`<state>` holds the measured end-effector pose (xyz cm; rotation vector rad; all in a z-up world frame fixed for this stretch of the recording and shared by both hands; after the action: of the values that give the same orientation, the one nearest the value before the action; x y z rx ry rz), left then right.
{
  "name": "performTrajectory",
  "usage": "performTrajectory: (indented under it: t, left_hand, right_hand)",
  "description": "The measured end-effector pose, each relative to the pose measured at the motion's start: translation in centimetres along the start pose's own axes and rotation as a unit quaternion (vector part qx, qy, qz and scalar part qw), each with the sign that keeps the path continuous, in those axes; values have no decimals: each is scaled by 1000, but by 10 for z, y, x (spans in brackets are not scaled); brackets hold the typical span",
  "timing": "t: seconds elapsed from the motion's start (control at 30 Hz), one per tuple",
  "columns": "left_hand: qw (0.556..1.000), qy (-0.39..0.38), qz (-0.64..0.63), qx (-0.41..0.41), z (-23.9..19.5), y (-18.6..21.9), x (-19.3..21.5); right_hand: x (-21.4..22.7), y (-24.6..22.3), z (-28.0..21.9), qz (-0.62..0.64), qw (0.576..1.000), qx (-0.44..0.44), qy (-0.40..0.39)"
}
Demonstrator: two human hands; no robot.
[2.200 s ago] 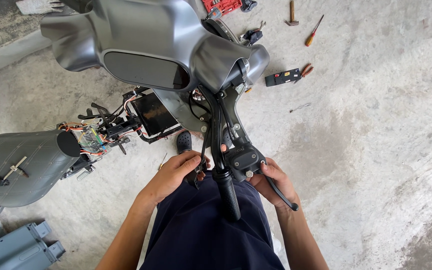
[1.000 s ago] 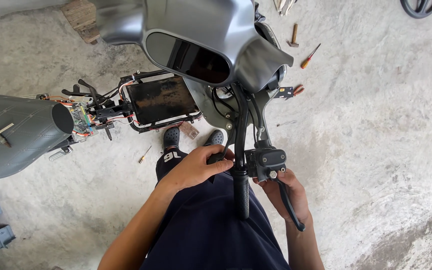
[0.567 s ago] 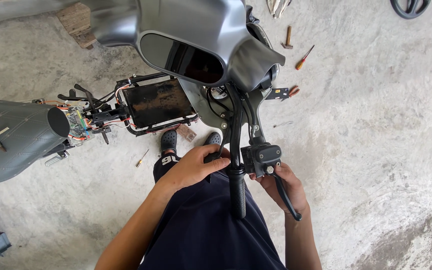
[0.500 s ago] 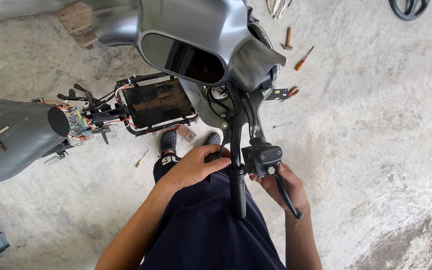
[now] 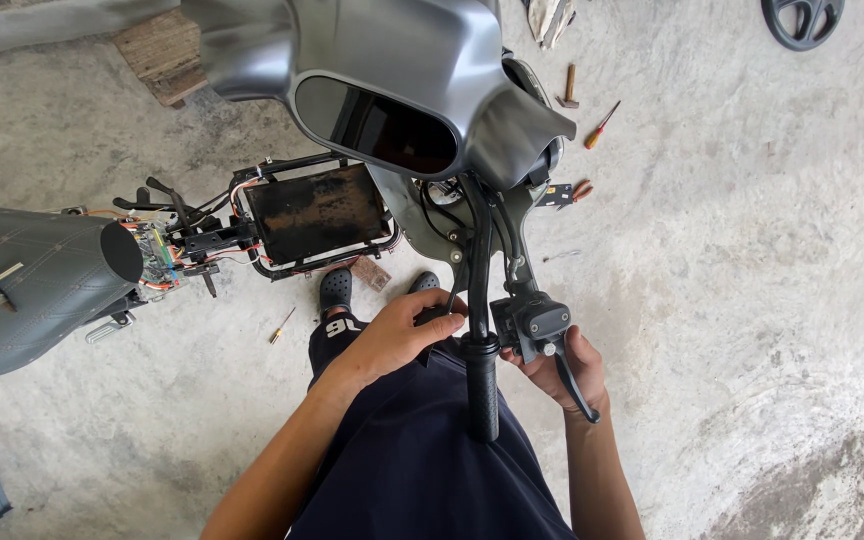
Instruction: The person works on the handlebar assembly of a scooter, installing a switch housing and securing it with a screwdriver. They manipulate the handlebar grip and connect wires within the front fairing area.
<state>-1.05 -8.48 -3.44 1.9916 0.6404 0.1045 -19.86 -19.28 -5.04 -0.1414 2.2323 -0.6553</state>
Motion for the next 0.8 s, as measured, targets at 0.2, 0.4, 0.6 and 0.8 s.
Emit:
performTrajectory:
  t: [0.2, 0.4, 0.6, 0.8]
  left_hand:
    - [998, -6, -55, 5, 3, -3, -2]
    - [1000, -11, 3, -28, -1, 14, -2]
    - [997, -17, 62, -29, 4, 6, -4]
    - [999, -39, -6, -22, 10, -6, -11]
  right_hand:
    - [6, 6, 6, -8, 1000, -18, 3]
    - [56, 31, 10, 30, 999, -14, 36]
    - [50, 30, 9, 48, 998, -2, 42]
    - [62, 23, 4, 40, 998, 10, 55]
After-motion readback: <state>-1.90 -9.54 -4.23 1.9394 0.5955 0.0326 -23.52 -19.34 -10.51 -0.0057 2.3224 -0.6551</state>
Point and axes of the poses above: each hand's wrist, its own z-axis towards the middle knuckle, its own x-axis out of the back of the hand, y = z × x, the point moved 9 cm from there along z, towards the middle knuckle, and after that the axes turned 15 degrees about y, right-handed, at the moved point
